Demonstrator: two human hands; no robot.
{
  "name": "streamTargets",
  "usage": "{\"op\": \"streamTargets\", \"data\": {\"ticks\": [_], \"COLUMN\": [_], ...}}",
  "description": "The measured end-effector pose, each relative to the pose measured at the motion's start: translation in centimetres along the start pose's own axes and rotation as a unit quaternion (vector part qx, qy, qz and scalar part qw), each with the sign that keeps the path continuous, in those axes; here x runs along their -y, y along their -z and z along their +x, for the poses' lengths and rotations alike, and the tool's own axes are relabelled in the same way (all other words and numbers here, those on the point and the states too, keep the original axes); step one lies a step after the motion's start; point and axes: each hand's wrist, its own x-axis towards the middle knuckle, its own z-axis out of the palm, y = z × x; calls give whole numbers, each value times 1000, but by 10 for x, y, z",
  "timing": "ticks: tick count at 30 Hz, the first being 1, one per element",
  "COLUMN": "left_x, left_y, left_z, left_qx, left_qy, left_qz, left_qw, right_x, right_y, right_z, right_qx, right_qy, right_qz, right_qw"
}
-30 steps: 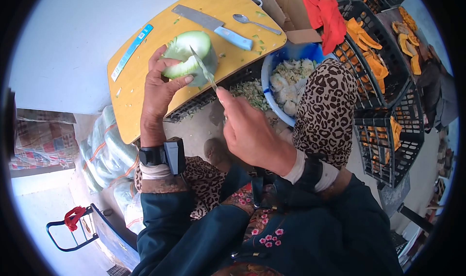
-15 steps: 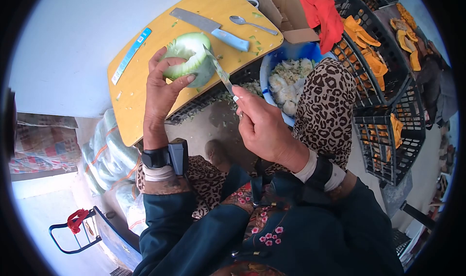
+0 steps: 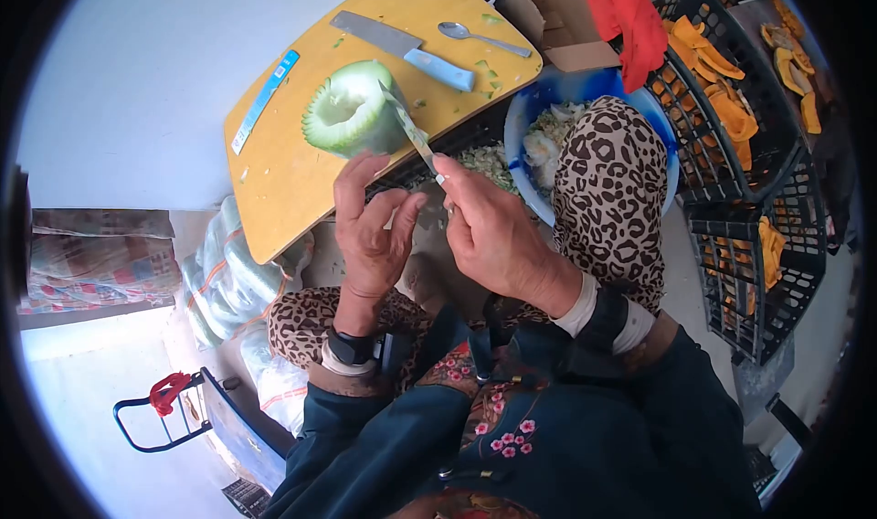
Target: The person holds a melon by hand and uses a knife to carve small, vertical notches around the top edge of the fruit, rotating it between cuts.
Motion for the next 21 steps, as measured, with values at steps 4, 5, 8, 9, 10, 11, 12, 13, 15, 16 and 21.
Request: {"op": "streamTargets", "data": {"ticks": [4, 5, 8, 9, 10, 11, 12, 13, 15, 16, 21], "left_x": [-3, -3, -9, -11, -9, -7, -6, -6, -7, -9, -16], "left_y": [-12, -12, -15, -20, -22, -25, -28, -30, -33, -34, -44], "left_z": [0, 3, 23, 26, 28, 30, 32, 34, 38, 40, 53], "left_qx": [-41, -29, 59, 72, 79, 87, 94, 95, 95, 96, 102], "left_qy": [244, 275, 364, 374, 386, 397, 409, 419, 438, 443, 453], "left_qz": [-188, -248, -409, -415, -417, -419, -421, -428, -442, -438, -462], "left_qw": [951, 928, 835, 826, 819, 812, 804, 795, 777, 776, 756], "right_x": [-1, -2, -4, -4, -4, -5, -5, -6, -10, -11, -9], "right_y": [3, 3, 3, 4, 4, 7, 11, 14, 13, 13, 29], "right_z": [1, 1, 0, -1, -1, -2, -2, -2, -5, -6, -10], "right_qx": [-5, -7, -11, -13, -15, -11, -6, -2, -24, -36, -39], "right_qy": [1, 3, 5, 1, -4, -8, -11, -15, -6, -1, -20], "right_qz": [24, 30, 43, 43, 42, 48, 53, 58, 63, 66, 71], "right_qw": [1000, 1000, 999, 999, 999, 999, 998, 998, 998, 997, 997]}}
